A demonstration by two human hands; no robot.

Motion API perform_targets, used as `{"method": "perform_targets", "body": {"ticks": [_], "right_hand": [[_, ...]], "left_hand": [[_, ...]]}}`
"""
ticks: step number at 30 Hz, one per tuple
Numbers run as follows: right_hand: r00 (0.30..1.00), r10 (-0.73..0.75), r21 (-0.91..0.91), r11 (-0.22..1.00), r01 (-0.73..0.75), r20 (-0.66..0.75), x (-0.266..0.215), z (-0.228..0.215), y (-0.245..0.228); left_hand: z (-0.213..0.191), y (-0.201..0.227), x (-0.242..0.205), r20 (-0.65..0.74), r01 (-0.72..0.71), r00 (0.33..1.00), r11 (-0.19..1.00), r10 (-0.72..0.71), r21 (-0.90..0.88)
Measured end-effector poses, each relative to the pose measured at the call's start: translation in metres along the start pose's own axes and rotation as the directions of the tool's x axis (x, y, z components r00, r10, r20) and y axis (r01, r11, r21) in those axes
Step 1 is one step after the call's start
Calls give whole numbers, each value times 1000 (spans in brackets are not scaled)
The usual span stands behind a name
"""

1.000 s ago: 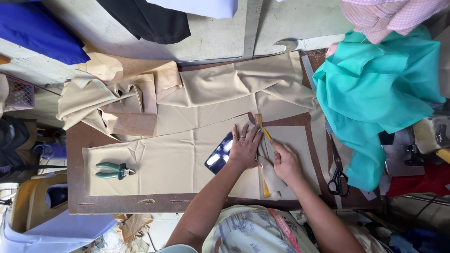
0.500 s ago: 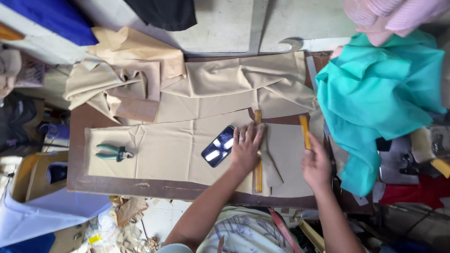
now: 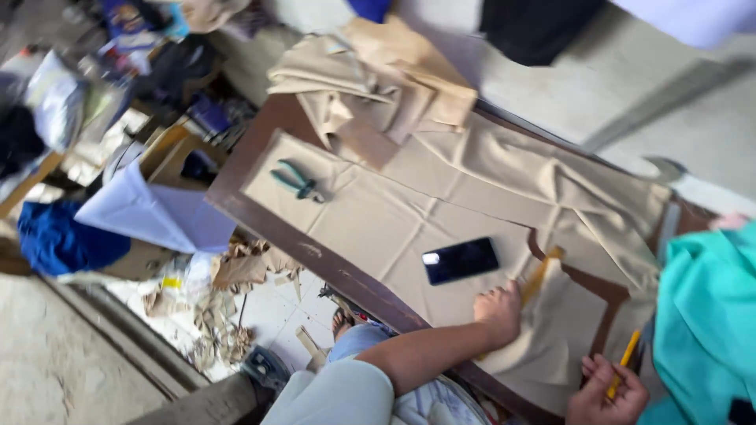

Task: The person cuts a large piece of beige fabric using shears on a wooden table. They then use a ruler and pencil to measure and mark lines on the fabric before cutting it again. The person also moves a smartphone and a pair of pliers on the table during the process.

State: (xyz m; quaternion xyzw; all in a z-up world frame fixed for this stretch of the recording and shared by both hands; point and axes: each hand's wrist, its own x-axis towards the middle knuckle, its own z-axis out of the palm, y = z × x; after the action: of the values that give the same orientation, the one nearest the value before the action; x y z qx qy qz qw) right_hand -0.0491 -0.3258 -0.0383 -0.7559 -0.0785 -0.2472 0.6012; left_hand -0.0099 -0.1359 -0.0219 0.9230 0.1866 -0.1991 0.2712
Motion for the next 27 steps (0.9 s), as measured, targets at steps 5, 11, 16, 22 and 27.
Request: {"method": "perform_targets", "body": {"ticks": [5,11,16,22,27], "right_hand": [[974,-154,-65,984,166,168,29,31,-1],[570,-531,-355,457,816,627,91,108,-46],[278,-440,-79,418,905,854,84,244,-124],[-170,-577,401,300,865,799,34,478,-126],[-273,-634,536,267,801,724,1,663,-119]], "left_hand": [[3,-1,15,30,1,1000,998,1,-55],[-110,-55,-41,54,-160,979,906,196,-392],[-170,-220,-44,-188,-329,944,828,272,-453],[-204,-411,-61,-602,-180,790,896,-114,-405],[-212,-511,-71,-773,136,453,891,-445,-433]]}}
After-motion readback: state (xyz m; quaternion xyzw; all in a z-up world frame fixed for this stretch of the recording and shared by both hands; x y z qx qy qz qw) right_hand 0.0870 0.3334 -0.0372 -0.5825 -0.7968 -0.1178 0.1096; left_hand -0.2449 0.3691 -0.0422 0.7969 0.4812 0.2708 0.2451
